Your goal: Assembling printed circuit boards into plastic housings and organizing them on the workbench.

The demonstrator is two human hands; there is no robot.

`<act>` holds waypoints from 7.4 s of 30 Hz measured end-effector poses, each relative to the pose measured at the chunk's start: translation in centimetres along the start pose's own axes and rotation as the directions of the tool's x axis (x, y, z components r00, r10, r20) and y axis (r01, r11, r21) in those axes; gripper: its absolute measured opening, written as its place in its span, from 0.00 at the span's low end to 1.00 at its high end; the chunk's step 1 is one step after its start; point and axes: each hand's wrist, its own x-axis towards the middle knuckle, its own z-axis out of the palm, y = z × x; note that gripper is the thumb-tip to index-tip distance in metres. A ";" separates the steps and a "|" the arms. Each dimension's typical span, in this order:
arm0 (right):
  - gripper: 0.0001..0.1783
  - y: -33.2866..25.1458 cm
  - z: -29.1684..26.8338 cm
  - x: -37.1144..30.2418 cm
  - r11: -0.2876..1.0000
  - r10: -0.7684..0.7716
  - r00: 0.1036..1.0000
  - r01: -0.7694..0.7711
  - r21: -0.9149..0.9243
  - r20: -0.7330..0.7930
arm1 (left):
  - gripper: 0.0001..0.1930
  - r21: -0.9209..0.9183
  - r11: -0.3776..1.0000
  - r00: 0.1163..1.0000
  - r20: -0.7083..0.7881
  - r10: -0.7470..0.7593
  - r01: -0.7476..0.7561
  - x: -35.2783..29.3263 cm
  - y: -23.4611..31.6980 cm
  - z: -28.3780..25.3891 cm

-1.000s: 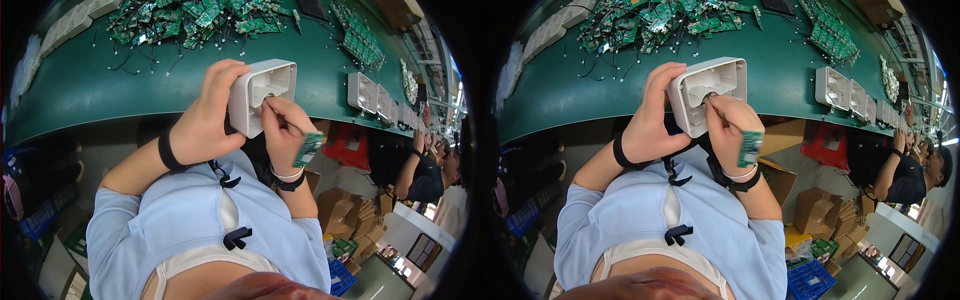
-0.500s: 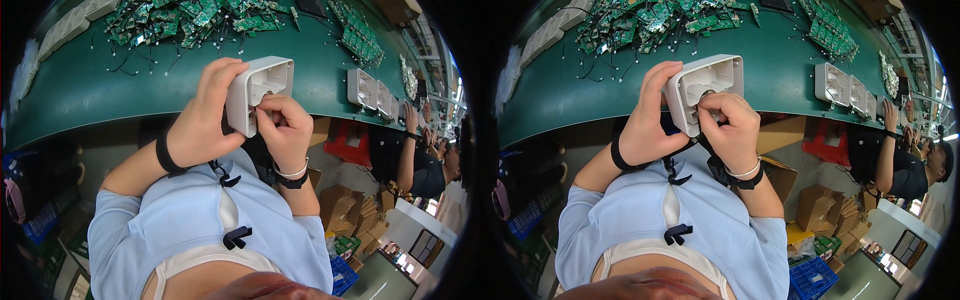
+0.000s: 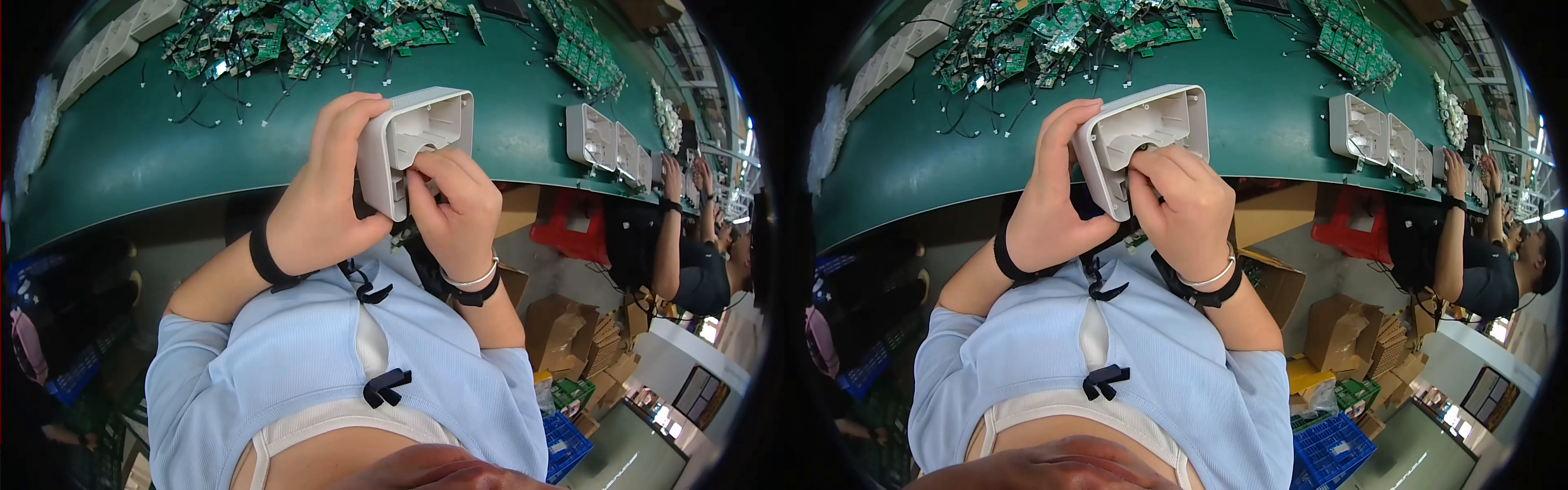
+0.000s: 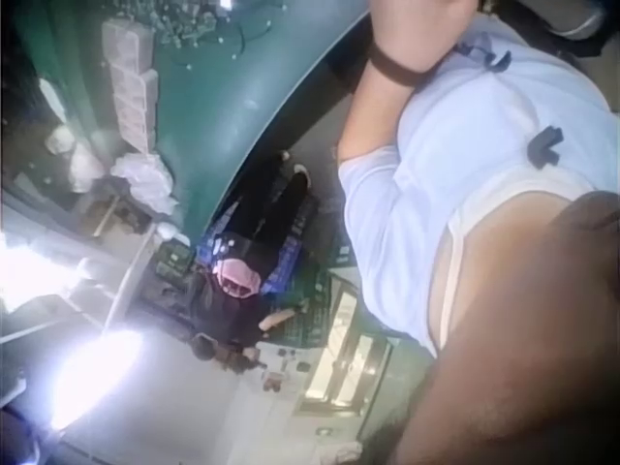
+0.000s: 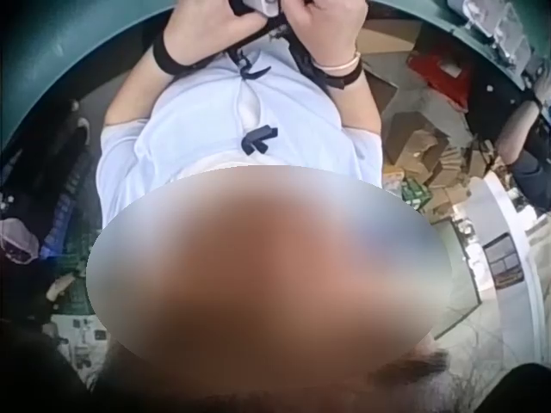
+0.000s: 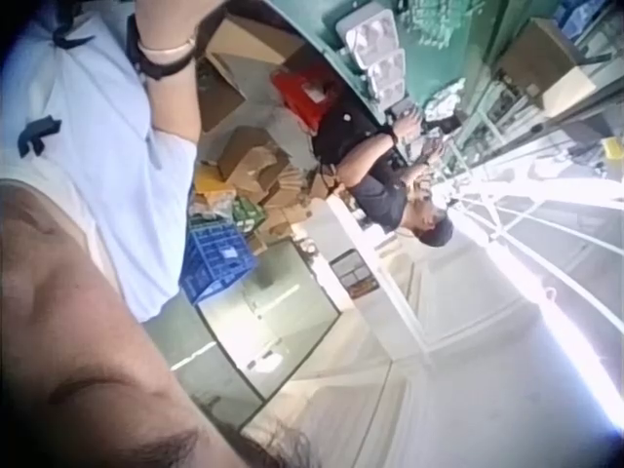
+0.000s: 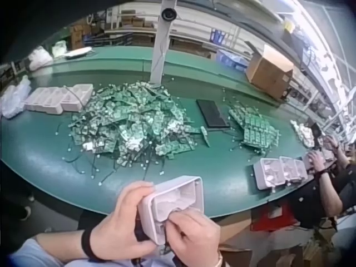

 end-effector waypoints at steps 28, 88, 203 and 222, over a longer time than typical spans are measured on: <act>0.24 2.4 -0.2 -3.1 0.985 -0.153 0.988 0.156 0.075 -0.036 | 0.57 -0.376 0.858 0.936 0.159 -0.313 0.351 1.6 -1.8 -2.2; 0.10 2.9 -5.6 0.6 0.911 -0.346 0.886 0.396 -0.116 0.309 | 0.21 0.112 0.940 0.932 -0.209 -0.295 0.322 1.2 -0.2 -21.9; 0.07 -0.3 4.6 3.3 0.762 0.072 0.990 -0.135 0.633 0.124 | 0.51 0.456 0.870 0.980 -0.153 -0.131 0.187 -6.4 -3.7 -9.0; 0.09 -2.8 4.7 2.6 0.931 -0.261 0.938 0.181 0.317 0.229 | 0.51 0.116 0.993 0.998 -0.057 -0.004 0.011 -4.0 -2.1 -8.2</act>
